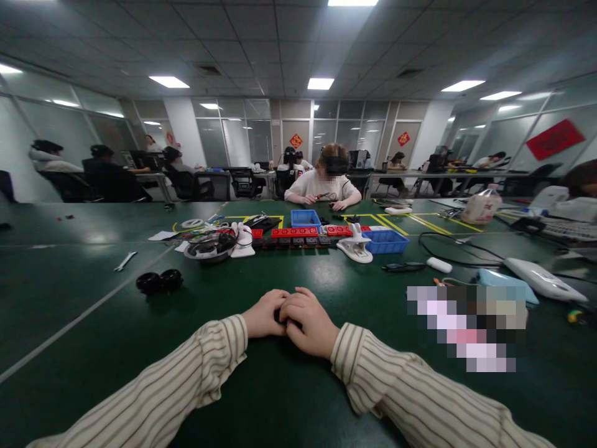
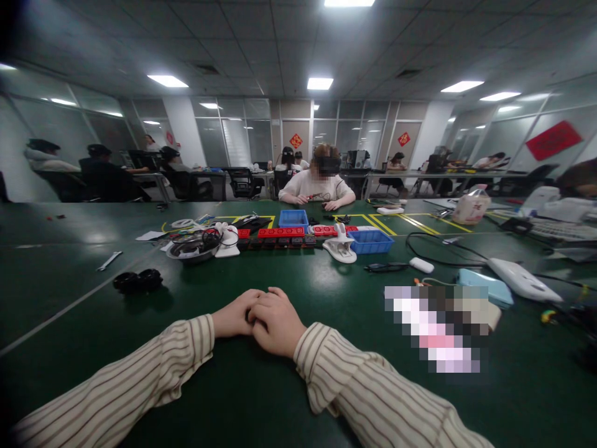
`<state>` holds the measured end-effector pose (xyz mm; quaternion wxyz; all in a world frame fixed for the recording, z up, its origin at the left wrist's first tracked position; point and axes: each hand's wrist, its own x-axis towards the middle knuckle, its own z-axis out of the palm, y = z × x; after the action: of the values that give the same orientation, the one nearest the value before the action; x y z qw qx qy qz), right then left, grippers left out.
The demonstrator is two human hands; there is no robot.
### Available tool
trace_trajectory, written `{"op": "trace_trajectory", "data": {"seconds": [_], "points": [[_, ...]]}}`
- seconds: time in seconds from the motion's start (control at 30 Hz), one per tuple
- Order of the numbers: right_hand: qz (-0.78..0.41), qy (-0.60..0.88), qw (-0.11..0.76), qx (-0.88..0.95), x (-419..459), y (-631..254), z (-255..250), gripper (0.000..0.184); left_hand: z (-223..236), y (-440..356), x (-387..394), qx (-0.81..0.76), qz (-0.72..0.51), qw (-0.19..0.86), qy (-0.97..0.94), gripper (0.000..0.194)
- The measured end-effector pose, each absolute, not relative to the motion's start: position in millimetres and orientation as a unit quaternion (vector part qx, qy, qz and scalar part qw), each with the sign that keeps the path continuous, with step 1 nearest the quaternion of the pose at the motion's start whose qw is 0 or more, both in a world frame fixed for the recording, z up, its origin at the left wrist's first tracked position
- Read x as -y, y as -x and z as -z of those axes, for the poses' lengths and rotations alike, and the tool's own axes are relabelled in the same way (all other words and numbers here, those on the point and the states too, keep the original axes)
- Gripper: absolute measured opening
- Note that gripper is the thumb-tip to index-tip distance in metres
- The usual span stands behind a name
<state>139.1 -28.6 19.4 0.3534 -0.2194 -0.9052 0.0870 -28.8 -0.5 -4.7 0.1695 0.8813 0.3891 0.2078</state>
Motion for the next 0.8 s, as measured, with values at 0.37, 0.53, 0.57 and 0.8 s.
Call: {"op": "trace_trajectory", "data": {"seconds": [0.37,0.53,0.57,0.8], "points": [[-0.052,0.410,0.355,0.839,28,-139,-20,0.032,-6,22,13,-0.438,-0.213,0.171,-0.856,0.080],[-0.052,0.420,0.314,0.850,23,-139,-17,0.033,-4,17,17,-0.473,-0.199,0.090,-0.854,0.064],[-0.056,0.408,0.311,0.857,22,-139,-17,0.032,-4,17,17,-0.469,-0.194,0.086,-0.857,0.061],[-0.103,0.326,0.333,0.879,16,-149,-28,0.026,-6,22,11,-0.444,-0.206,0.107,-0.866,0.045]]}}
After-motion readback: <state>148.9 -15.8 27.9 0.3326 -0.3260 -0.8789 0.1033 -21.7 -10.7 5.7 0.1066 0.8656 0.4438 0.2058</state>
